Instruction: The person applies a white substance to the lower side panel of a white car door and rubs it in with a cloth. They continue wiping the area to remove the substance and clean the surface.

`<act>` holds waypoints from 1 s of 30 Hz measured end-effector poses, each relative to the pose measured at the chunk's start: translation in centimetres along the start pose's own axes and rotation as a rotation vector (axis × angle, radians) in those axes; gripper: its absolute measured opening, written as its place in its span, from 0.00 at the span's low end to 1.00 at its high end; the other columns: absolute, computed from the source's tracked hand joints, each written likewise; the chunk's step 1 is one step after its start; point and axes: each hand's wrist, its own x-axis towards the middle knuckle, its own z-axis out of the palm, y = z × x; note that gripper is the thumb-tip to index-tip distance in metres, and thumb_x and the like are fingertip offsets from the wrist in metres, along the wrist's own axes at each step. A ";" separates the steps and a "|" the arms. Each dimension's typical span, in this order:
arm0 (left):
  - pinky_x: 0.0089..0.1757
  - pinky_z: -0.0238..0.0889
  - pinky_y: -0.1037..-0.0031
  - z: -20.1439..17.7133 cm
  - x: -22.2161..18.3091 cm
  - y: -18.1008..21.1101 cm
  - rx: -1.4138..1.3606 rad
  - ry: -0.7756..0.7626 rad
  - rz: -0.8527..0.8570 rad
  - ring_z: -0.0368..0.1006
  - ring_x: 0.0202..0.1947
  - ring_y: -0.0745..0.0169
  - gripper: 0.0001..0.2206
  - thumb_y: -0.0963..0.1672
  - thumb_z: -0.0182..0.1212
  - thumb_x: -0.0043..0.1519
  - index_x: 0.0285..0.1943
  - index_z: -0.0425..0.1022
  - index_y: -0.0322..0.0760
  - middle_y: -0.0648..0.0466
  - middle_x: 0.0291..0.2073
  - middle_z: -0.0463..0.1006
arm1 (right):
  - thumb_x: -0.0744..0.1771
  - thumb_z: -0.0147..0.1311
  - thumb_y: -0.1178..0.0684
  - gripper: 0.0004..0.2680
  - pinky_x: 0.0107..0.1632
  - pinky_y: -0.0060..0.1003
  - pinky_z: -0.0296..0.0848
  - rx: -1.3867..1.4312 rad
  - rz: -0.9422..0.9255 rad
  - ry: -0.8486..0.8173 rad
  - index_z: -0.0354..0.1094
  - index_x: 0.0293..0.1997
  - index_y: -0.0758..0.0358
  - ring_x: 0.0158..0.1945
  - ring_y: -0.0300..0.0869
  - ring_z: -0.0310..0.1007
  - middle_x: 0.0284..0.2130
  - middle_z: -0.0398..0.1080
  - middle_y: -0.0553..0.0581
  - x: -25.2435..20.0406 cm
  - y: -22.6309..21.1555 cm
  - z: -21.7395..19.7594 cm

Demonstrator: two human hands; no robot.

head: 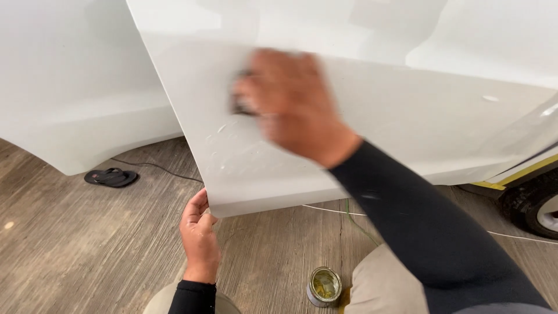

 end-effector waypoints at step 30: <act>0.44 0.59 0.76 0.3 -0.1 0.0 0.110 -0.020 0.015 0.67 0.49 0.61 0.26 0.34 0.44 0.54 0.65 0.68 0.28 0.47 0.53 0.72 | 0.63 0.62 0.69 0.09 0.42 0.38 0.63 -0.004 0.359 0.316 0.66 0.35 0.61 0.39 0.44 0.64 0.36 0.67 0.54 -5.7 1.4 -0.7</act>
